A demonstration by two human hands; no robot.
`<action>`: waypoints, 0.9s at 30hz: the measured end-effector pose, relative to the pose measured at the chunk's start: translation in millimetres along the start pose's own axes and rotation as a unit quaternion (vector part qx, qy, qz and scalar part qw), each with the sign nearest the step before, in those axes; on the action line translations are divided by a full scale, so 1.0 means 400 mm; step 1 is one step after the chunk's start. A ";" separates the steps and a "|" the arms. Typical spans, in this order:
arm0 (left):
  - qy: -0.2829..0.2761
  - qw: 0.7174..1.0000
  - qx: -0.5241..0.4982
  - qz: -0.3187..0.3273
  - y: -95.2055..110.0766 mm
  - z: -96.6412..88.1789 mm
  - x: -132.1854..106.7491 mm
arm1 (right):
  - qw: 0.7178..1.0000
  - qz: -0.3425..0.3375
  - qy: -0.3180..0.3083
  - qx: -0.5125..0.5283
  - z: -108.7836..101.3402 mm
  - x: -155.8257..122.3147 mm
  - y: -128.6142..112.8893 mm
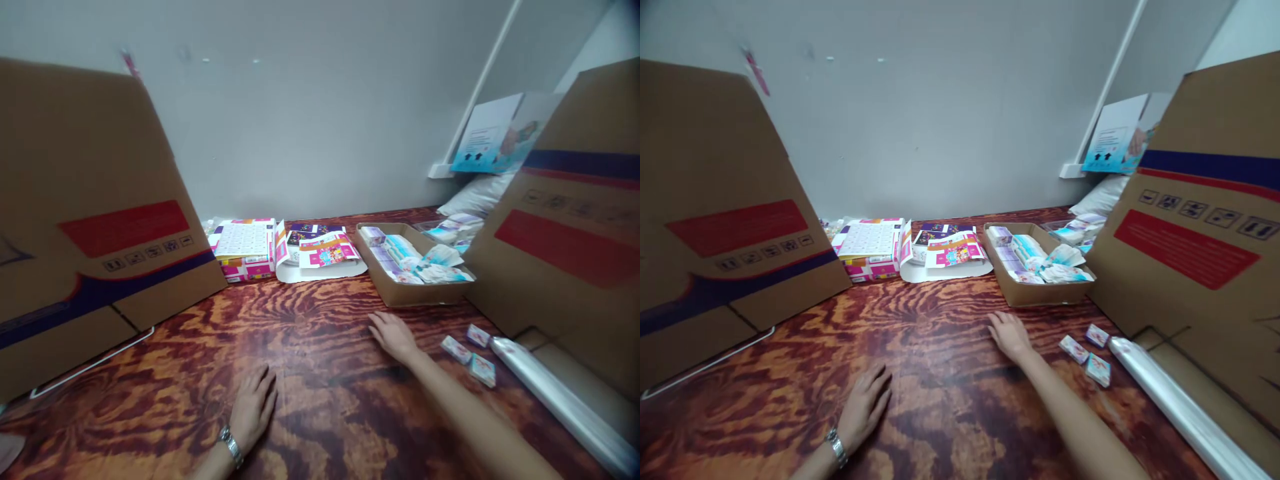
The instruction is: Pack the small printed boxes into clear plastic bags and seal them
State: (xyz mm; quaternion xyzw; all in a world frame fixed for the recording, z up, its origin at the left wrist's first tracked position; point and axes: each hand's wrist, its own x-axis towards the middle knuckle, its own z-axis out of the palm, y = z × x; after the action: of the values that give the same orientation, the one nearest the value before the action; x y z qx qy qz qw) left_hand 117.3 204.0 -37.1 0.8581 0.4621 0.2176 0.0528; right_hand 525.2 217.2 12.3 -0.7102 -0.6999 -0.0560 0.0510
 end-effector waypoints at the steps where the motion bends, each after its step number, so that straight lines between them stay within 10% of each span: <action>1: -0.004 1.000 -0.003 0.009 0.010 0.001 0.013 | 1.000 -0.023 0.001 0.019 -0.005 0.032 -0.039; 9: -0.009 0.998 -0.019 0.060 0.030 0.056 0.104 | 0.999 -0.030 0.006 0.035 0.022 0.290 -0.159; 16: -0.042 0.998 -0.035 0.041 0.038 0.057 0.099 | 0.990 -0.123 -0.024 0.070 0.104 0.377 -0.285; 22: -0.049 0.995 -0.086 0.027 0.043 0.037 0.107 | 0.968 -0.221 -0.050 0.103 0.099 0.275 -0.479; 27: -0.071 0.993 -0.092 0.027 0.059 0.015 0.101 | 0.957 -0.266 -0.073 0.092 0.052 0.066 -0.475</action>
State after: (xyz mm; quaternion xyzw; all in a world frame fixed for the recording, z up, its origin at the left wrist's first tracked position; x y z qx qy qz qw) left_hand 157.5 224.3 -22.2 0.8751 0.4115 0.1994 0.1585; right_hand 336.0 249.2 -5.3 -0.4931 -0.8673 0.0490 0.0480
